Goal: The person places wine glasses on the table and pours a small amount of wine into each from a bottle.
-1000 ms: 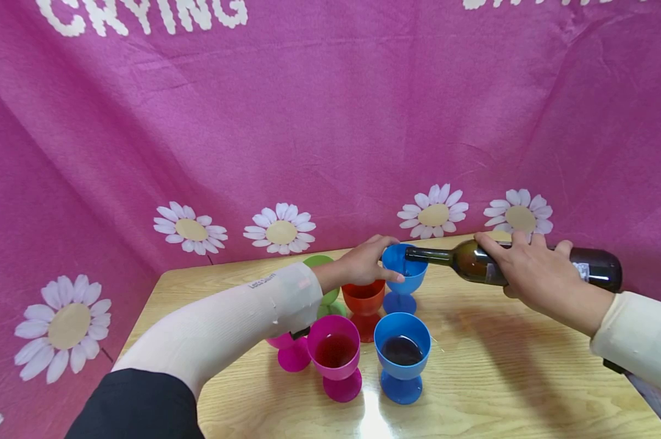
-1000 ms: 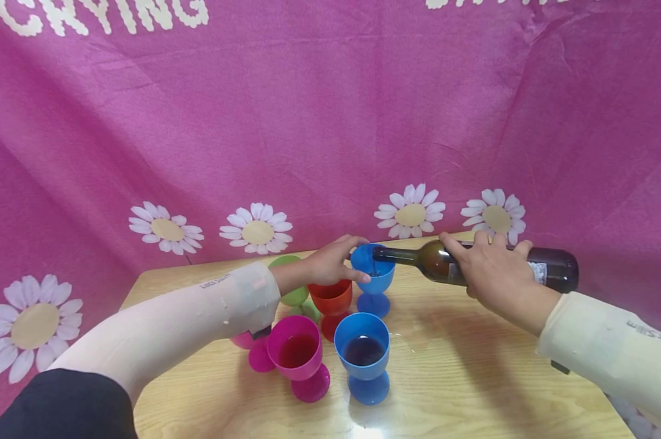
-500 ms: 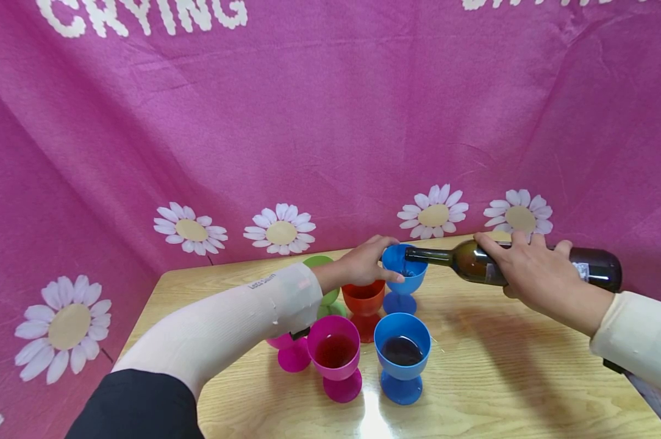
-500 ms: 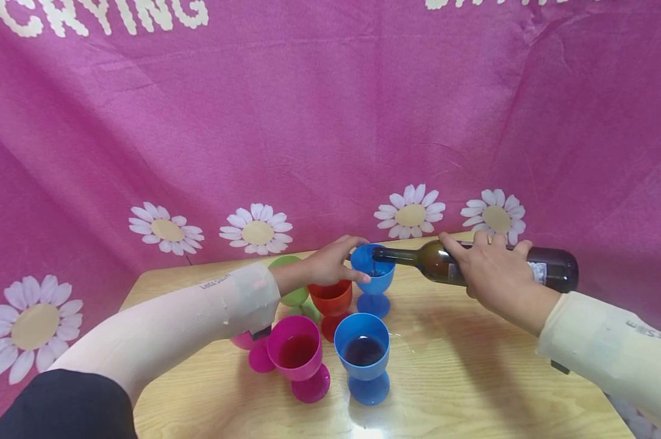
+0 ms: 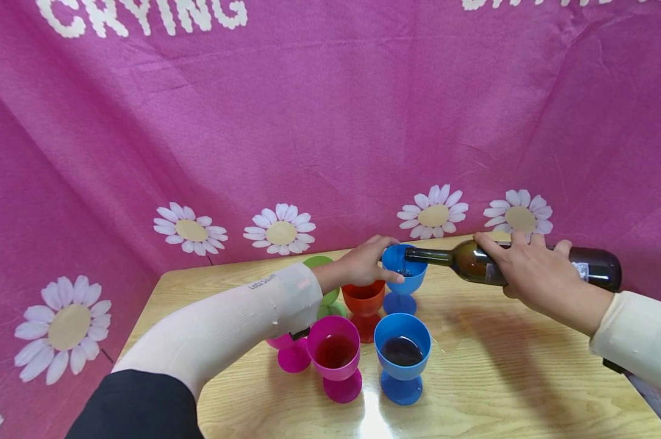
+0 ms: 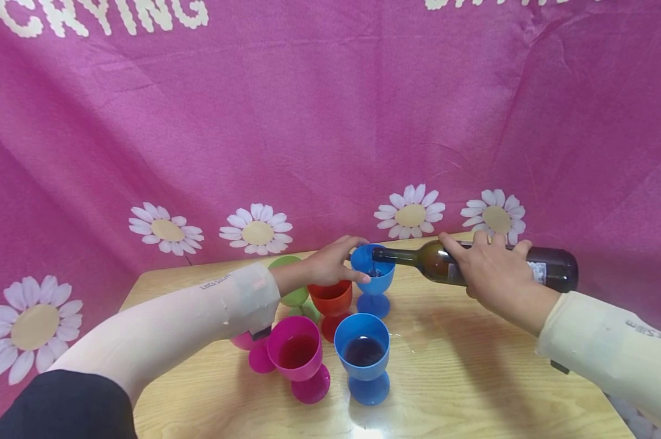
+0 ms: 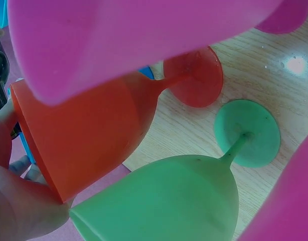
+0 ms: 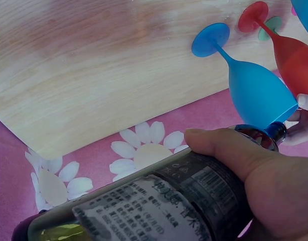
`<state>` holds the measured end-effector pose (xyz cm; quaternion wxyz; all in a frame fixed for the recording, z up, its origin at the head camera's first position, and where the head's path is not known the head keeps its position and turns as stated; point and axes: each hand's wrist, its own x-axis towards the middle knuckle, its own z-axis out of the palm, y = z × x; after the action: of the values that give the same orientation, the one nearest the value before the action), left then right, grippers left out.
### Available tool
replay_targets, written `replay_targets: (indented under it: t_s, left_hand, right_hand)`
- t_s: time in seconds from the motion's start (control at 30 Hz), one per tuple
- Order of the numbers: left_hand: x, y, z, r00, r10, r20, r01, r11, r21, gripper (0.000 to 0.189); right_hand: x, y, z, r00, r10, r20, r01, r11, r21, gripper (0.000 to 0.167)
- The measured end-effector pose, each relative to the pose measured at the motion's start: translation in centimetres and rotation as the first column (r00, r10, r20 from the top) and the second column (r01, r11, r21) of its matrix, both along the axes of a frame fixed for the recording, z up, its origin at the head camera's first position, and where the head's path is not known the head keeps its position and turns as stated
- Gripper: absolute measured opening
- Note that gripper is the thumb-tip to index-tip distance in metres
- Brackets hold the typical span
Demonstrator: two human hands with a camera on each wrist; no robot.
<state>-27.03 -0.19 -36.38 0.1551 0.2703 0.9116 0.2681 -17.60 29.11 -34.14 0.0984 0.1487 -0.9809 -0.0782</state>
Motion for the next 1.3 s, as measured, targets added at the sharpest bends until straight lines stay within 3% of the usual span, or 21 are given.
replay_targets:
  t_s: [1.3]
  left_hand:
    - [0.12, 0.02, -0.07, 1.0, 0.015, -0.002, -0.015, 1.0, -0.006, 0.078]
  right_hand:
    - [0.01, 0.06, -0.03, 1.0, 0.008, -0.021, -0.008, 1.0, 0.007, 0.097]
